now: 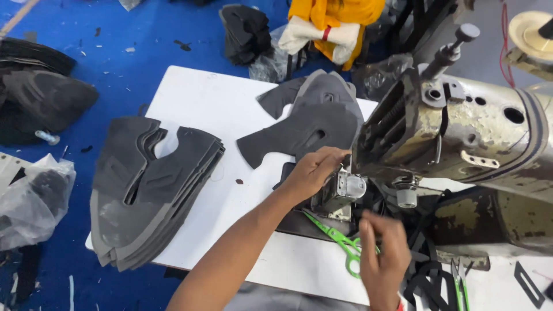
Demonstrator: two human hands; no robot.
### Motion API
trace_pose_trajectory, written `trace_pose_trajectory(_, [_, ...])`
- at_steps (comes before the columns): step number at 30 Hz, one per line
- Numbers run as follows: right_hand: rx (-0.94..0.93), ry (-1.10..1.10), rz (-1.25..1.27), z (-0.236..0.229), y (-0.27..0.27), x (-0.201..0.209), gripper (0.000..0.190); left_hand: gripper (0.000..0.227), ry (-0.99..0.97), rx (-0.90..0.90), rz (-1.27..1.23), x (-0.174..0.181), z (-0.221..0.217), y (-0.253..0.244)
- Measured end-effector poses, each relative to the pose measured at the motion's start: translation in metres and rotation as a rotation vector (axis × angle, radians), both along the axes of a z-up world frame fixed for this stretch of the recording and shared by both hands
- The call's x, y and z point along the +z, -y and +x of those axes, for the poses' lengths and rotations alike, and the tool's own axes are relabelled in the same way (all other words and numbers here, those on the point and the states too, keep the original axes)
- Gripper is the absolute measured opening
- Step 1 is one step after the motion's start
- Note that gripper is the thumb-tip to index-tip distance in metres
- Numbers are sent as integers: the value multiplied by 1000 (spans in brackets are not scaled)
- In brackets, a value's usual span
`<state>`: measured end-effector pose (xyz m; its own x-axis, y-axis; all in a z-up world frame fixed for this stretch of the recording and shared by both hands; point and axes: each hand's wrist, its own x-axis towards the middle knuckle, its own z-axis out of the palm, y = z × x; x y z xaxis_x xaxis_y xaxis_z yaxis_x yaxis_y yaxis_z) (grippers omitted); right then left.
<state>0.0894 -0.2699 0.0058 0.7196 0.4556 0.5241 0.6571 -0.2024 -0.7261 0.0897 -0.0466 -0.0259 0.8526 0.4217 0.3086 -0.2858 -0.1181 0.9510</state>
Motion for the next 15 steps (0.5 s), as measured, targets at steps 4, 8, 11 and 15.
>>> trace_pose_trajectory(4, [-62, -3, -55, 10, -51, 57, 24, 44, -54, -116, -26, -13, 9, -11])
trace_pose_trajectory(8, [-120, 14, 30, 18, -72, 52, 19, 38, 40, 307, 396, 22, -22, 6])
trace_pose_trajectory(11, [-90, 117, 23, 12, -64, 50, 11, 27, -167, 442, 170, 73, -60, 33])
trace_pose_trajectory(15, [-19, 105, -20, 5, -42, 37, 9, 16, -205, 320, 116, 75, -69, 49])
